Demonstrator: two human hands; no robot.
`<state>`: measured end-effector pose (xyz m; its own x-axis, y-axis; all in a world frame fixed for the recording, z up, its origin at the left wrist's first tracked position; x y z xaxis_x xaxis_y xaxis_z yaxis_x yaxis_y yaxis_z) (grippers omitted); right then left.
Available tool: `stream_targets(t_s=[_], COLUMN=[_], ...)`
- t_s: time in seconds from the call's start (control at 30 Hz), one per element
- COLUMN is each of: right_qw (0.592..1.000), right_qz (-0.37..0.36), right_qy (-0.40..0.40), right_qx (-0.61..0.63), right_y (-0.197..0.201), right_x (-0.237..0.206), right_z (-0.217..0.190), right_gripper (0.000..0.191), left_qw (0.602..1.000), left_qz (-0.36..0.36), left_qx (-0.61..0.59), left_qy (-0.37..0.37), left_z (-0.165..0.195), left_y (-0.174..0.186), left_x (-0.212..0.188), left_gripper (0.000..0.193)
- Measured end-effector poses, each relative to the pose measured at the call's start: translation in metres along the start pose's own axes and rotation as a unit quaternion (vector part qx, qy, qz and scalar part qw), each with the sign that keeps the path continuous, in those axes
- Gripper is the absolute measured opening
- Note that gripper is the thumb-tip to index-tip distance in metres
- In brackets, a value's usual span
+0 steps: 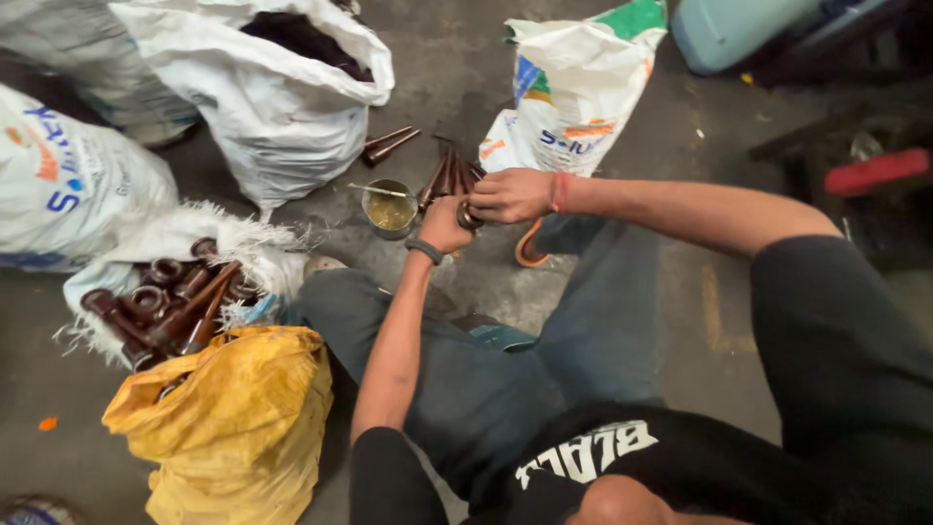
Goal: The person sits on the floor and repeatedly picks up copper-colored metal tubes and small metal rings. They dip a small brush into a container of liquid and apply it to the parts, then fit the rings onto the tubes and place the assembled pieces into a white sack.
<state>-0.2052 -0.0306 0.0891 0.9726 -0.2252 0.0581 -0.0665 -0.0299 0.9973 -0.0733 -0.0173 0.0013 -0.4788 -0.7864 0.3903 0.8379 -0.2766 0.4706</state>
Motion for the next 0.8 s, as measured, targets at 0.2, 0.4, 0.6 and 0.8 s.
stream_targets(t_s=[0.2, 0.4, 0.6, 0.8], right_qw=[0.719, 0.361, 0.638, 0.836], right_qz=[0.018, 0.214, 0.248, 0.256], right_qy=[-0.491, -0.460, -0.524, -0.423], right_qx=[0.491, 0.783, 0.507, 0.240], right_y=[-0.036, -0.052, -0.044, -0.038], right_x=[-0.011, -0.036, -0.031, -0.003], right_z=[-0.015, -0.007, -0.022, -0.040], right_gripper=[0.014, 0.015, 0.018, 0.028], left_qw=[0.999, 0.998, 0.992, 0.985], left_qz=[-0.003, 0.050, 0.058, 0.026], left_qx=[0.037, -0.005, -0.014, 0.067], left_qy=[0.030, 0.037, 0.108, 0.157], left_z=[0.014, 0.008, -0.005, -0.010], left_y=[0.011, 0.011, 0.000, -0.005], left_x=[0.002, -0.005, -0.002, -0.008], left_gripper=[0.020, 0.031, 0.038, 0.037])
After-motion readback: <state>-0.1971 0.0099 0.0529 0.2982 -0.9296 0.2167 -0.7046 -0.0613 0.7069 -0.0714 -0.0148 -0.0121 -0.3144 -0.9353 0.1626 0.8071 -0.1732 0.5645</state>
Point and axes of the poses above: each hand's wrist, its own x-axis towards the middle knuckle, its own y-axis out of the back of the hand, z = x × y, the point moved 2 cm from there along x, towards the middle knuckle, and after that the axes turned 13 degrees about -y, right-handed, at the moved point
